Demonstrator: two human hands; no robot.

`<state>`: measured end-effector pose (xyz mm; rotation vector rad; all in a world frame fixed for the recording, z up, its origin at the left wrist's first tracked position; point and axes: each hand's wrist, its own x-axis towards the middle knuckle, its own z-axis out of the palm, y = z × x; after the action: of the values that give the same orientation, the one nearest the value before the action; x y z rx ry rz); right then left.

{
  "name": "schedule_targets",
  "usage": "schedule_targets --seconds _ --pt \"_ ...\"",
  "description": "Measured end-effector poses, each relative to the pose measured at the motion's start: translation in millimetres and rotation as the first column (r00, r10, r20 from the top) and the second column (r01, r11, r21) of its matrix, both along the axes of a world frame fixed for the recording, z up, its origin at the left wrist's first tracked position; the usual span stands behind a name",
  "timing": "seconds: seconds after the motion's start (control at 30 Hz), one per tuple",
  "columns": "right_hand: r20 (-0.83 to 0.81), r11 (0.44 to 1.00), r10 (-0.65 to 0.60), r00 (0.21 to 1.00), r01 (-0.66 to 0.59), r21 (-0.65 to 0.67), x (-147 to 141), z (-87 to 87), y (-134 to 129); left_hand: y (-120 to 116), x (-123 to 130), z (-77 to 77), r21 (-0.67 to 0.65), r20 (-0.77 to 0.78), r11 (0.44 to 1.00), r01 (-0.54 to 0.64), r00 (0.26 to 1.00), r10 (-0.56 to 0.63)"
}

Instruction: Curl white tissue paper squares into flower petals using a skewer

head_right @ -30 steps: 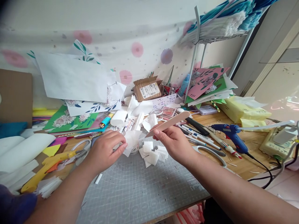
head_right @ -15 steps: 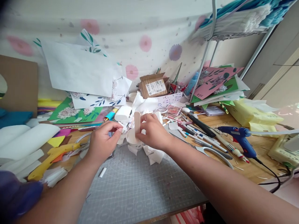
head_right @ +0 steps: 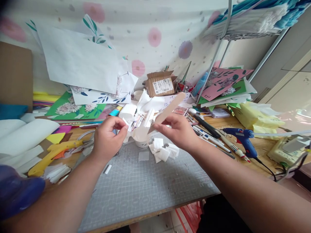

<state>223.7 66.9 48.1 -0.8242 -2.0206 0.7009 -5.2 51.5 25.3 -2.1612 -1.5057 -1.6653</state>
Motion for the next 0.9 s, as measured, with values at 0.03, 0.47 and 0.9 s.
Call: schedule_targets --seconds 0.03,0.47,0.9 --pt "0.014 0.999 0.041 0.999 -0.041 -0.023 4 -6.6 -7 0 1 0.4 -0.001 0.007 1.000 0.000 1.000 0.000" --pt "0.291 0.983 0.182 0.939 -0.182 -0.028 -20 -72.8 -14 1 3 -4.3 -0.038 0.037 0.999 0.002 0.999 -0.001" --pt "0.350 0.970 0.231 0.908 -0.243 -0.011 -17 -63.7 -12 1 3 -3.6 -0.063 0.053 0.998 0.007 0.999 -0.003"
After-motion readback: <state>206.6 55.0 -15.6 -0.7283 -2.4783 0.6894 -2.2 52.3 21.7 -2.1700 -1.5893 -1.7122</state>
